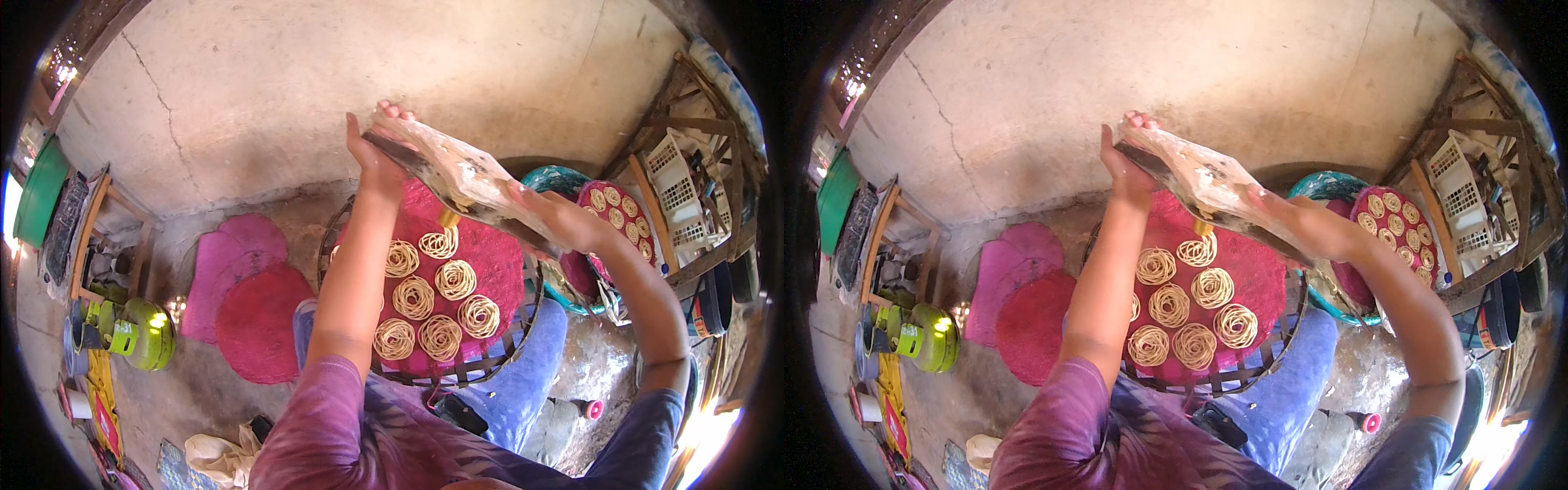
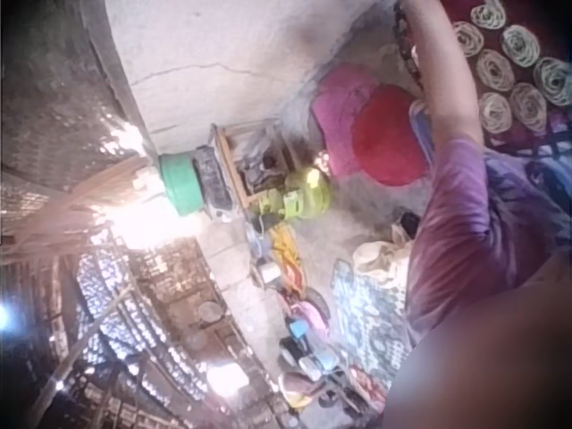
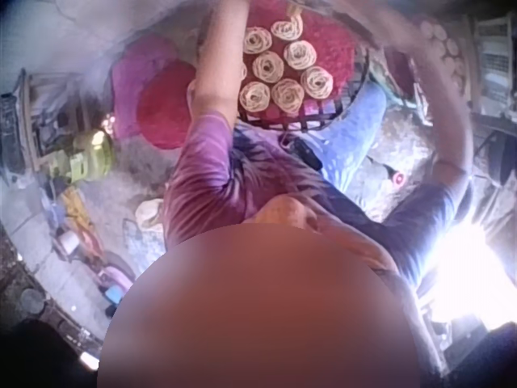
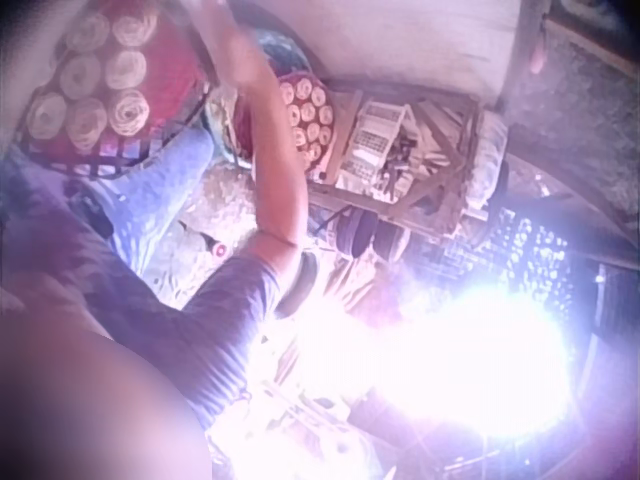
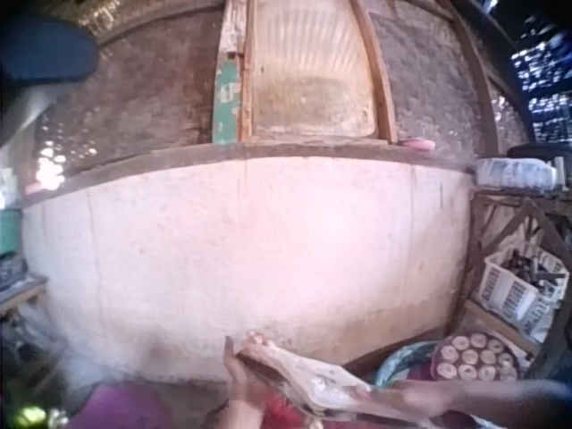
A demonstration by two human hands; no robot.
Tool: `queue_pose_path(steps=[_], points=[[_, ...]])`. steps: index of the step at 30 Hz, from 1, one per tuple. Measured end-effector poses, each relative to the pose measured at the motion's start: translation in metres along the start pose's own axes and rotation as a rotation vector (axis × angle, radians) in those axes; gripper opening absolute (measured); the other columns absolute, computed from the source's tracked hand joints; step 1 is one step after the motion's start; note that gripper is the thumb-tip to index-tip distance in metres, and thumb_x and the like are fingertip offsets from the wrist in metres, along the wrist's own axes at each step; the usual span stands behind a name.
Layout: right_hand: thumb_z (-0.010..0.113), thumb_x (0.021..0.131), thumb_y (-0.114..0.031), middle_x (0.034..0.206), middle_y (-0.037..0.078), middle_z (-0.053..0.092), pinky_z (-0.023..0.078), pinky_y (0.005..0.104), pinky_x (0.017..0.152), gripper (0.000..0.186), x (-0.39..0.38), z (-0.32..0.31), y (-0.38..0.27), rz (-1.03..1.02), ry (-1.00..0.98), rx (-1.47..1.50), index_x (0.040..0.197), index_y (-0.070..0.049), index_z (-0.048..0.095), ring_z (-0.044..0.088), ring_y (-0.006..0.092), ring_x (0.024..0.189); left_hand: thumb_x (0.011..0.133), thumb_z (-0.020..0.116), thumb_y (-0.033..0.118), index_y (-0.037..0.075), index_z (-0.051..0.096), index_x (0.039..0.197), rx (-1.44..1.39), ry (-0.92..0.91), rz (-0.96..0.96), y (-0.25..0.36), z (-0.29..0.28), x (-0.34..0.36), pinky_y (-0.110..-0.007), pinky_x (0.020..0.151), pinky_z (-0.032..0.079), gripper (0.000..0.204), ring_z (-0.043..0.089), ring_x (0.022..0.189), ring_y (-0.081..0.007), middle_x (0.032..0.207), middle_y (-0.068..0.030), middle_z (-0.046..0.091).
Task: The person sits on the floor and uses a handheld extruder to press dough into spiral shapes onto a red tray. They repeatedly scoop dough from a container, extrude it into coils, and arrange the formed noodles on the tray.
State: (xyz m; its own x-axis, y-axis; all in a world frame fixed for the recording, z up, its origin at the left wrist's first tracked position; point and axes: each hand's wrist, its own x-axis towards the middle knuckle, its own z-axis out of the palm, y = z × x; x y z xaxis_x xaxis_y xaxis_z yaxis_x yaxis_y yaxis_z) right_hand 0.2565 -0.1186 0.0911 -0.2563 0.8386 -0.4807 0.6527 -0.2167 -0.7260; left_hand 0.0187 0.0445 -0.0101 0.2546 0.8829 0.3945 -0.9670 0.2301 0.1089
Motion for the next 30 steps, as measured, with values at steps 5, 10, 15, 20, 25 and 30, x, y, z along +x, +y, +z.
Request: queue_pose_path(steps=[5,10,15,20,25,30], points=[[0.032,0.093,-0.077,0.094,0.014,0.066,0.05,0.0306,0.072,0.094,0.005,0.016,0.019,-0.009,0.026,0.1,0.112,0.009,0.064,0.06,0.0169,0.083,0.1,0.023,0.053,0.011,0.05,0.09,0.164,0.001,0.04,0.012,0.015,-0.005,-0.038,0.083,0.043,0.051,0.05,0.082,-0.0233,0.08,-0.0047,0.053],[0.033,0.094,-0.075,0.066,0.009,0.06,0.047,0.0302,0.047,0.085,-0.015,0.009,0.029,0.093,0.012,0.124,0.093,0.003,0.066,0.059,0.0161,0.053,0.096,0.016,0.066,0.011,0.052,0.089,0.037,0.159,-0.045,-0.014,-0.004,-0.01,-0.043,0.076,0.043,0.066,0.053,0.081,-0.0274,0.077,-0.0064,0.055],[0.037,0.095,-0.073,0.061,0.007,0.055,0.044,0.029,0.045,0.079,-0.01,0.011,0.046,0.027,0.086,0.167,0.089,0.002,0.063,0.055,0.0151,0.049,0.098,0.021,0.062,0.009,0.057,0.108,0.137,-0.059,-0.201,-0.022,-0.012,-0.002,-0.045,0.091,0.043,0.065,0.056,0.099,-0.0296,0.097,-0.0083,0.06],[0.042,0.095,-0.069,0.063,0.007,0.055,0.043,0.0286,0.045,0.075,-0.014,0.014,0.066,-0.068,0.096,0.327,0.095,0.003,0.062,0.054,0.0147,0.049,0.098,0.016,0.068,0.009,0.042,0.145,1.122,0.4,-0.385,-0.029,0.01,-0.038,-0.047,0.113,0.03,0.079,0.046,0.131,-0.0294,0.135,-0.0143,0.056],[0.04,0.096,-0.069,0.062,0.007,0.058,0.043,0.0271,0.042,0.072,-0.02,0.016,0.071,-0.115,0.131,0.375,0.093,0.0,0.061,0.055,0.014,0.046,0.09,0.012,0.082,0.004,0.056,0.137,1.561,0.022,-0.894,-0.036,0.0,-0.075,-0.045,0.117,0.021,0.101,0.04,0.138,-0.0296,0.136,-0.0189,0.057],[0.043,0.095,-0.069,0.064,0.007,0.056,0.043,0.027,0.045,0.075,-0.018,0.015,0.076,-0.142,0.16,0.369,0.099,0.004,0.061,0.055,0.0135,0.05,0.095,0.015,0.076,0.005,0.048,0.142,1.599,0.015,-0.87,-0.039,-0.027,-0.074,-0.04,0.113,0.027,0.091,0.052,0.127,-0.022,0.125,-0.012,0.066]])
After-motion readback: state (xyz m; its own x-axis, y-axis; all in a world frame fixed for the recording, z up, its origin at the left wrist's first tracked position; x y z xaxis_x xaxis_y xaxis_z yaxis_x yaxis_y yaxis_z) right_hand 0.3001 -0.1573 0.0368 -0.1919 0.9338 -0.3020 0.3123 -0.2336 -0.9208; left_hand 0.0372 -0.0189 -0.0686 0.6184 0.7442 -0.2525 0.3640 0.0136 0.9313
